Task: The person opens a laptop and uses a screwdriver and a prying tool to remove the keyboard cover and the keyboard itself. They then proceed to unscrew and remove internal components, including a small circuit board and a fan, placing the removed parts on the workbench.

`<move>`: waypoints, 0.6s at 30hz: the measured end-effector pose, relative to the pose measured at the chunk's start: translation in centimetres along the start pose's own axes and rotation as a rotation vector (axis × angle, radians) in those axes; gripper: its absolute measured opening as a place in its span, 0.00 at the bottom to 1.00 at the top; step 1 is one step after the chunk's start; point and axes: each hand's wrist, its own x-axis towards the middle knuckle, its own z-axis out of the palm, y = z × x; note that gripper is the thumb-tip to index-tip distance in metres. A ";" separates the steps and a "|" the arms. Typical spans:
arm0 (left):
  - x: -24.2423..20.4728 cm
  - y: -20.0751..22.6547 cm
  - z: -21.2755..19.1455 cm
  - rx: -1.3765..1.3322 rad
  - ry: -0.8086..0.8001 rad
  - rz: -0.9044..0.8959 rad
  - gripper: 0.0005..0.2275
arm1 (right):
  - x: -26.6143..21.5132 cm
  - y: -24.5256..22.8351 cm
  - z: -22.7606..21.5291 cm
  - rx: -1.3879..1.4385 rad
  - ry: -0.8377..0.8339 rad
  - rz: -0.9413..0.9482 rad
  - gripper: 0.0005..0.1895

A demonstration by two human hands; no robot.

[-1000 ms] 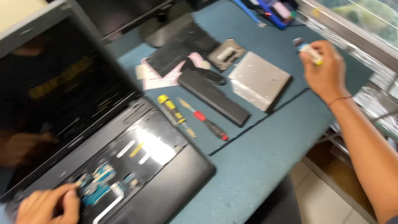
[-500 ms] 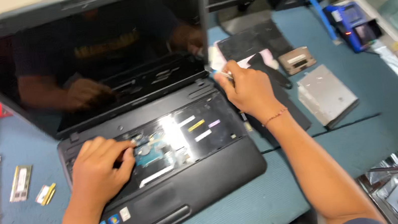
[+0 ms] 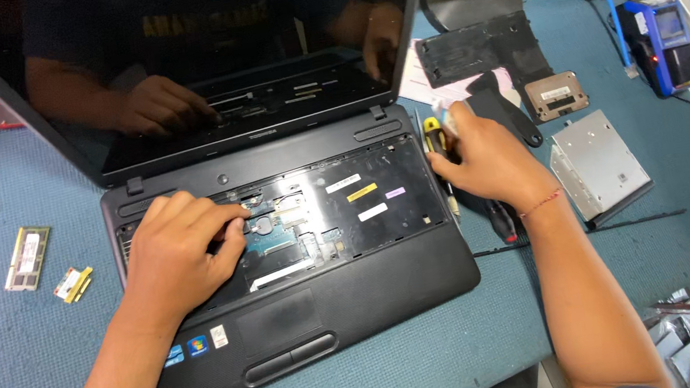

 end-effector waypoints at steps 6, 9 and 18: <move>0.1 0.3 -0.5 0.014 -0.059 -0.027 0.03 | -0.1 1.3 -0.3 0.052 -0.068 0.067 0.26; 0.1 0.4 -0.6 0.027 -0.080 -0.045 0.03 | 0.2 1.7 0.2 0.019 -0.047 0.032 0.20; 0.0 0.5 -0.6 0.034 -0.081 -0.056 0.02 | 0.5 2.5 0.7 -0.093 -0.036 0.020 0.18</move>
